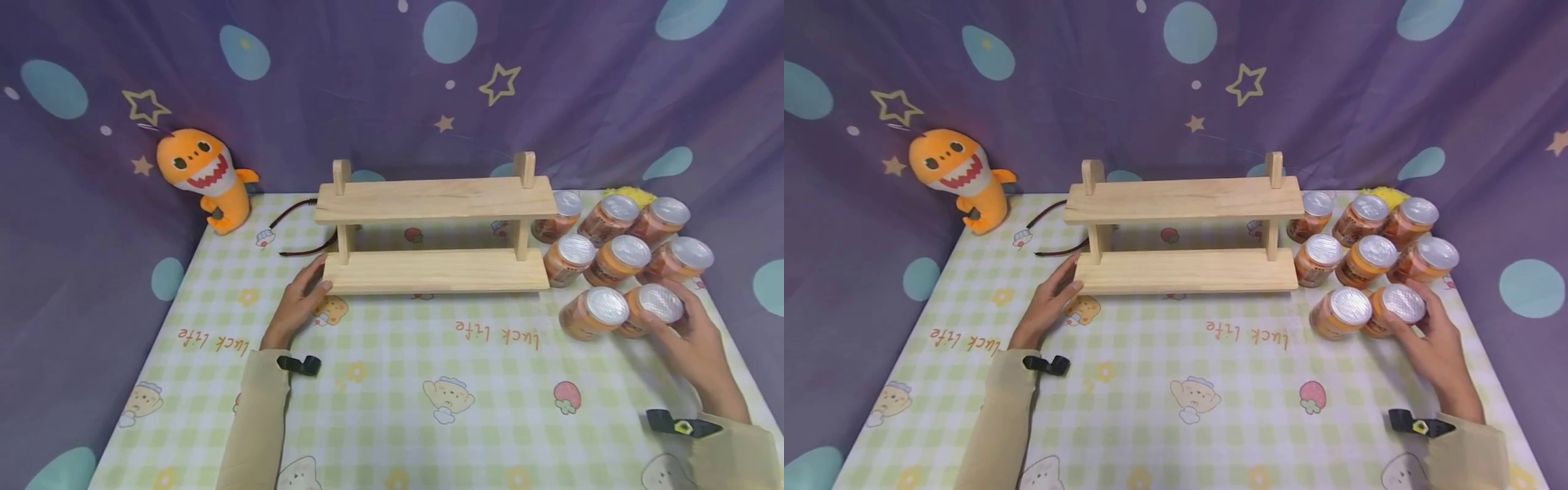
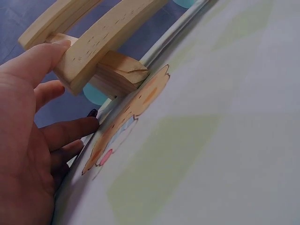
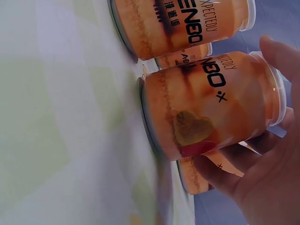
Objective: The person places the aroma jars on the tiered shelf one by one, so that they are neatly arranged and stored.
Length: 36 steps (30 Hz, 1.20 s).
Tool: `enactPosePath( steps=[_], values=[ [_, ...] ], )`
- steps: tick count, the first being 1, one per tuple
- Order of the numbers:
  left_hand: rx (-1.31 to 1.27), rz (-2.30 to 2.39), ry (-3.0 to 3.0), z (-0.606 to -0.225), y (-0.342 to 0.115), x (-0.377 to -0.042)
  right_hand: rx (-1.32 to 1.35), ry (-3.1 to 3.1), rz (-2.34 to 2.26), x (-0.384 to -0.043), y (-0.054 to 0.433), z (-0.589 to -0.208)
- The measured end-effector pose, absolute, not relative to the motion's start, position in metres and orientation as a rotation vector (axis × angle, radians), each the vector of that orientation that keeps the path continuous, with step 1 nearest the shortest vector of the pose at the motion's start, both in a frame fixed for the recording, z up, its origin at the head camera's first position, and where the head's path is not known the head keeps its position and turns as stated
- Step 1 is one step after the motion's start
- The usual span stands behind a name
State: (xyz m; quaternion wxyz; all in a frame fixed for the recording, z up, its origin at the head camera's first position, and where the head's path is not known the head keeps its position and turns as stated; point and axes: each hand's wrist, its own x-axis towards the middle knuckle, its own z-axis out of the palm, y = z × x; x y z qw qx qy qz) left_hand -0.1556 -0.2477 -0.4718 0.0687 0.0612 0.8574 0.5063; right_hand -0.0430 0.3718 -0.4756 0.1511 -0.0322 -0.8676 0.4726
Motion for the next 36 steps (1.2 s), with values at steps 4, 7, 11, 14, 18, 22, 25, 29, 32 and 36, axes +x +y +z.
enactPosePath(
  steps=[4, 7, 11, 14, 18, 22, 25, 29, 32, 36],
  values=[
    [0.18, 1.503, 2.593, -0.46, -0.243, -0.151, -0.09, -2.436, 1.474, -0.043, 0.371, -0.478],
    [0.18, 1.506, 2.591, -0.458, -0.243, -0.149, -0.119, -2.38, 1.56, -0.043, 0.371, -0.48],
    [0.188, 1.52, 2.585, -0.46, -0.244, -0.151, -0.135, -2.286, 1.677, -0.042, 0.371, -0.484],
    [0.193, 1.523, 2.587, -0.462, -0.245, -0.152, -0.129, -2.209, 1.759, -0.042, 0.371, -0.487],
    [0.187, 1.52, 2.585, -0.464, -0.245, -0.152, -0.156, -2.138, 1.789, -0.044, 0.369, -0.489],
    [0.197, 1.527, 2.583, -0.463, -0.245, -0.15, -0.253, -2.076, 1.771, -0.047, 0.367, -0.489],
    [0.206, 1.533, 2.583, -0.462, -0.244, -0.149, -0.349, -2.053, 1.746, -0.048, 0.366, -0.489],
    [0.201, 1.532, 2.579, -0.462, -0.244, -0.149, -0.418, -2.033, 1.738, -0.047, 0.365, -0.487],
    [0.196, 1.529, 2.579, -0.461, -0.244, -0.148, -0.403, -1.988, 1.774, -0.046, 0.364, -0.485],
    [0.189, 1.516, 2.586, -0.462, -0.244, -0.149, -0.33, -1.941, 1.8, -0.045, 0.364, -0.481]
  ],
)
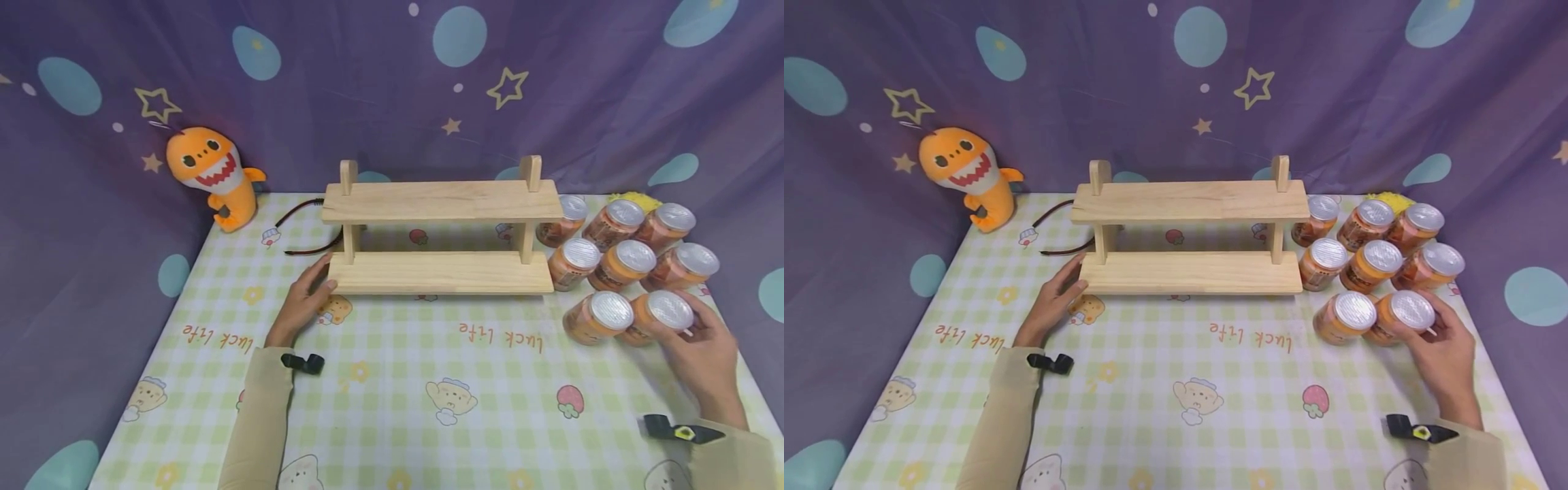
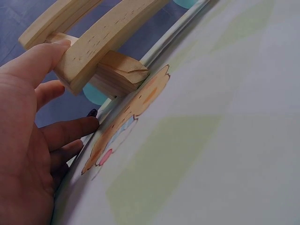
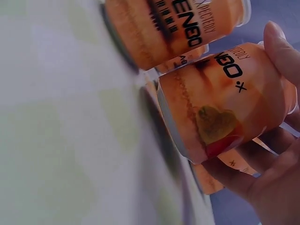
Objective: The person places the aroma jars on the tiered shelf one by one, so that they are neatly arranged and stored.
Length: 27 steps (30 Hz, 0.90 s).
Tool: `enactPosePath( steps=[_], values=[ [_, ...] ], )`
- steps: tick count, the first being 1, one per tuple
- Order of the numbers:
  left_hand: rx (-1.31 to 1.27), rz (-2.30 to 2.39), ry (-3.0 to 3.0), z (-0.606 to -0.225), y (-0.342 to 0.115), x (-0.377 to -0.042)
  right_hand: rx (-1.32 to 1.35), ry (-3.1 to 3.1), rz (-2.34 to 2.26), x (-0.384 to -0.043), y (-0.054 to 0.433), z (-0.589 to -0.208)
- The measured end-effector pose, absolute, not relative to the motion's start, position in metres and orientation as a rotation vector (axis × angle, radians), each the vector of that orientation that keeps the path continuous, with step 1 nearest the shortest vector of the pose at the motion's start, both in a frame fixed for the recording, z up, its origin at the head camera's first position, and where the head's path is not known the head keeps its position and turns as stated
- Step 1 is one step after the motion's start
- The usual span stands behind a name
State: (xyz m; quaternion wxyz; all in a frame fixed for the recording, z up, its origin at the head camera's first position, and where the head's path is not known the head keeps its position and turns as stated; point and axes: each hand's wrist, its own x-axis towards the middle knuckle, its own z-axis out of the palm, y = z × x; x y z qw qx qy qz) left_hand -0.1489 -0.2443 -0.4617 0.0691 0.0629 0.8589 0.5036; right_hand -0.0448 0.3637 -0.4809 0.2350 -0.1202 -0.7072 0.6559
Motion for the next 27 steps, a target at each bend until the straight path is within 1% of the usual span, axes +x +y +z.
enactPosePath(
  steps=[6, 10, 15, 22, 27],
  values=[
    [0.184, 1.521, 2.594, -0.484, -0.253, -0.158, -0.165, -1.797, 1.881, -0.044, 0.364, -0.469],
    [0.207, 1.546, 2.611, -0.498, -0.257, -0.162, -0.114, -1.817, 1.814, -0.043, 0.365, -0.46],
    [0.253, 1.579, 2.632, -0.501, -0.258, -0.163, -0.118, -1.896, 1.676, -0.043, 0.365, -0.449],
    [0.256, 1.568, 2.633, -0.499, -0.258, -0.162, 0.028, -1.741, 1.837, -0.045, 0.365, -0.433],
    [0.235, 1.551, 2.623, -0.499, -0.259, -0.162, -0.065, -1.693, 1.875, -0.047, 0.363, -0.42]
  ],
)
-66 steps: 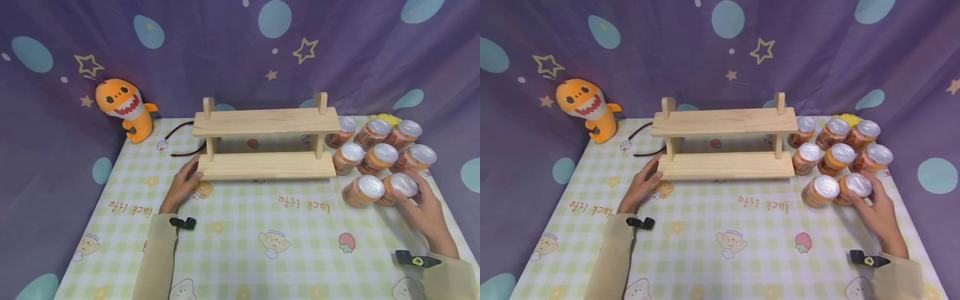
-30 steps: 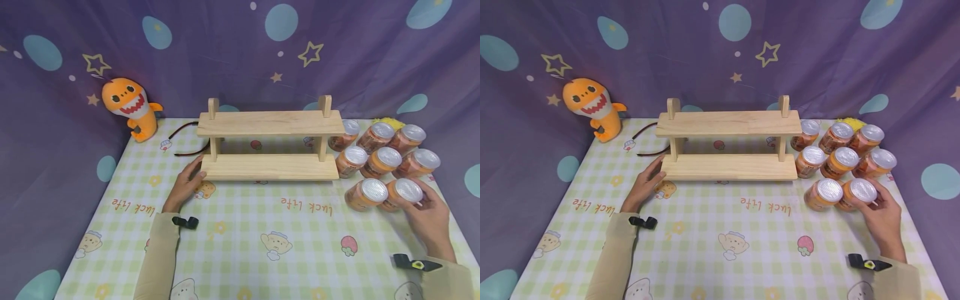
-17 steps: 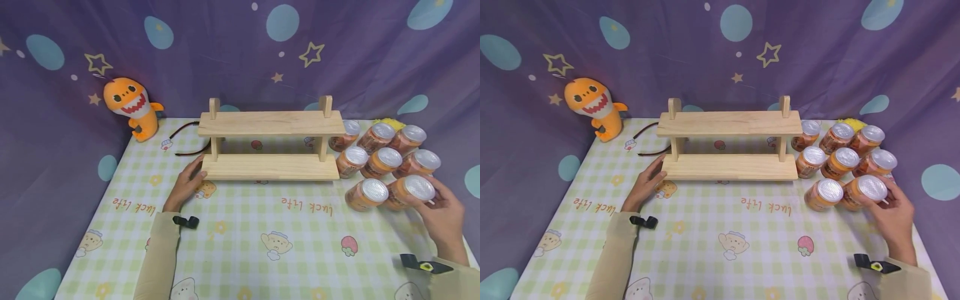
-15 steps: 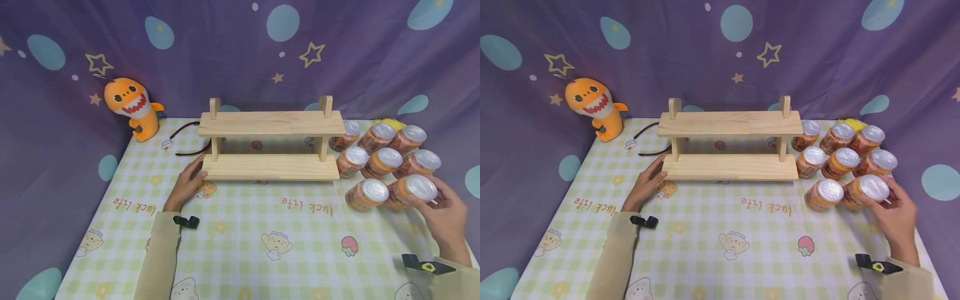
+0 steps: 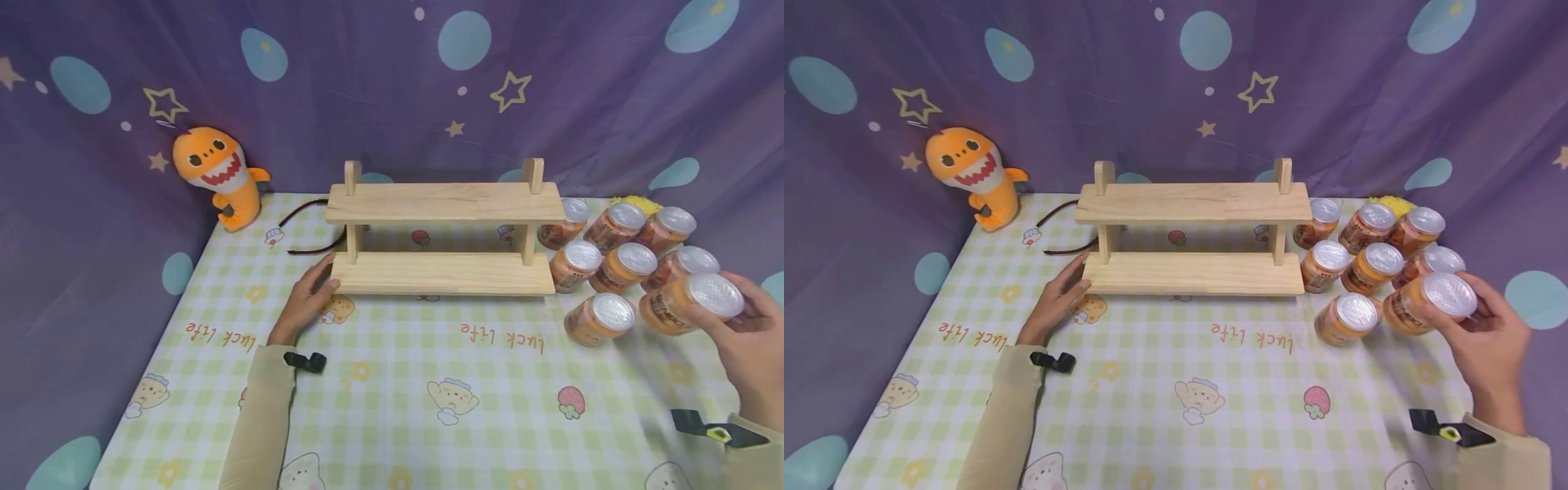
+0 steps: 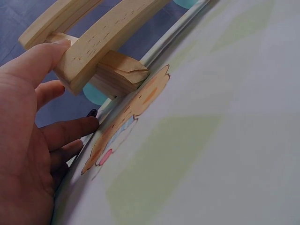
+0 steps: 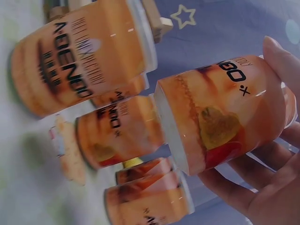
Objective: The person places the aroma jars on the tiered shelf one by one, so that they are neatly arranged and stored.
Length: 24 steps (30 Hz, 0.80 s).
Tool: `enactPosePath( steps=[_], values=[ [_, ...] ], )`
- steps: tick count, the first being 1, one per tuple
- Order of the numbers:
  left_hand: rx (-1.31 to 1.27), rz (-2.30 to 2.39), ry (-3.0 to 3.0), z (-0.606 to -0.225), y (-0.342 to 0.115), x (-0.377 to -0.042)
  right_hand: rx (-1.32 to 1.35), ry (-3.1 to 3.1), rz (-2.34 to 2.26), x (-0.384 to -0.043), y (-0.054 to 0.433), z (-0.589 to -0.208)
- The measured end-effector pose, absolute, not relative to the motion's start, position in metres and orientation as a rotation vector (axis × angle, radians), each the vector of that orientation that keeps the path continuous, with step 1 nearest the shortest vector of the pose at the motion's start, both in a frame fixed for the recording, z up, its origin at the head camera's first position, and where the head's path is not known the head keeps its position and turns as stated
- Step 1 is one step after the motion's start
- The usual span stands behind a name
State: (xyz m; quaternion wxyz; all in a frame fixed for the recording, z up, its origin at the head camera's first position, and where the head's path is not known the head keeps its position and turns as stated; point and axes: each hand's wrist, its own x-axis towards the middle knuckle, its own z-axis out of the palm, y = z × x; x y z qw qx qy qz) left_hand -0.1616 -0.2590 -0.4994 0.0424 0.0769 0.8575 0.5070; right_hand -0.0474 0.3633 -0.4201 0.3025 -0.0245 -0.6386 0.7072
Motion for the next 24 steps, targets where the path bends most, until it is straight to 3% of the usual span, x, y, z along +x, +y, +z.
enactPosePath(
  steps=[15, 24],
  values=[
    [0.167, 1.504, 2.633, -0.498, -0.258, -0.161, -0.301, -1.942, 1.553, -0.064, 0.355, -0.379],
    [0.184, 1.51, 2.634, -0.498, -0.258, -0.16, -0.075, -1.78, 1.763, -0.083, 0.341, -0.353]
  ],
)
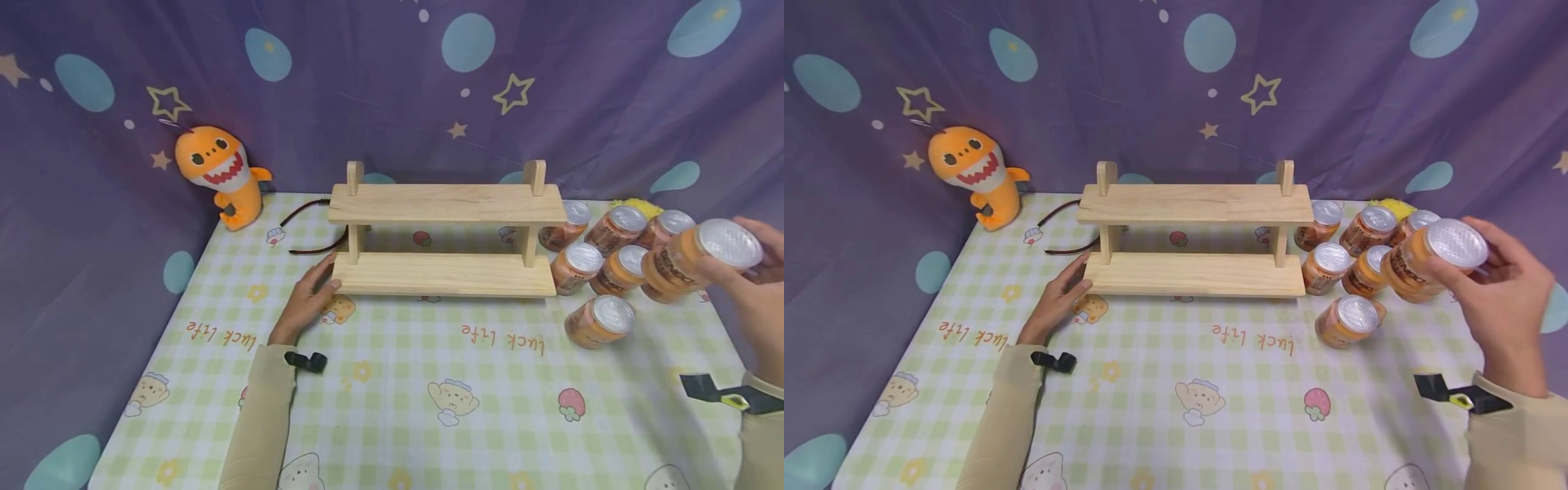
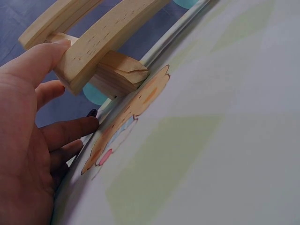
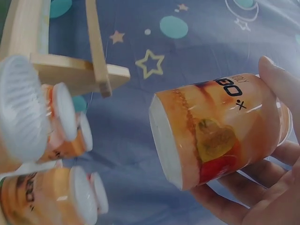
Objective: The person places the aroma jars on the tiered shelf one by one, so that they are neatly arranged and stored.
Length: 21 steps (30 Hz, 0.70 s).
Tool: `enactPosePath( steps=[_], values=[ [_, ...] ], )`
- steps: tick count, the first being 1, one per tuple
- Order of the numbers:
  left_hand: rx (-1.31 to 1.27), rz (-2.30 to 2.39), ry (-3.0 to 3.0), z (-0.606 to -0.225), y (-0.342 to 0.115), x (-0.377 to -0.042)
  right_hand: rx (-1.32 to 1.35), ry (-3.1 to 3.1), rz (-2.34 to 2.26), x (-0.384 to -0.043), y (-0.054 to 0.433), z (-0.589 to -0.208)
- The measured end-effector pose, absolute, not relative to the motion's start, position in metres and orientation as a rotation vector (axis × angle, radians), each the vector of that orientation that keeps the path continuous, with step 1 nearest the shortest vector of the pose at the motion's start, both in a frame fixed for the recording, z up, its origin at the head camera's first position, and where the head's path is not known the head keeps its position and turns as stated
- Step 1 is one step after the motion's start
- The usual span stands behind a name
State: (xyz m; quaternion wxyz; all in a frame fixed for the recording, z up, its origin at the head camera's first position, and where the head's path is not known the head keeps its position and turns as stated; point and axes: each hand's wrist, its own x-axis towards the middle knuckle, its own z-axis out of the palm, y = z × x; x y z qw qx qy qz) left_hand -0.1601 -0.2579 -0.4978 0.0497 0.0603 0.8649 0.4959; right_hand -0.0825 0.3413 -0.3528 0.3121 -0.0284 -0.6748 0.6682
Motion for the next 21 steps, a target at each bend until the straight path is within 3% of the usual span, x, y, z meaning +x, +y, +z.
enactPosePath(
  steps=[21],
  values=[
    [0.233, 1.52, 2.654, -0.497, -0.258, -0.161, 0.013, -1.754, 1.918, -0.118, 0.301, -0.311]
  ],
)
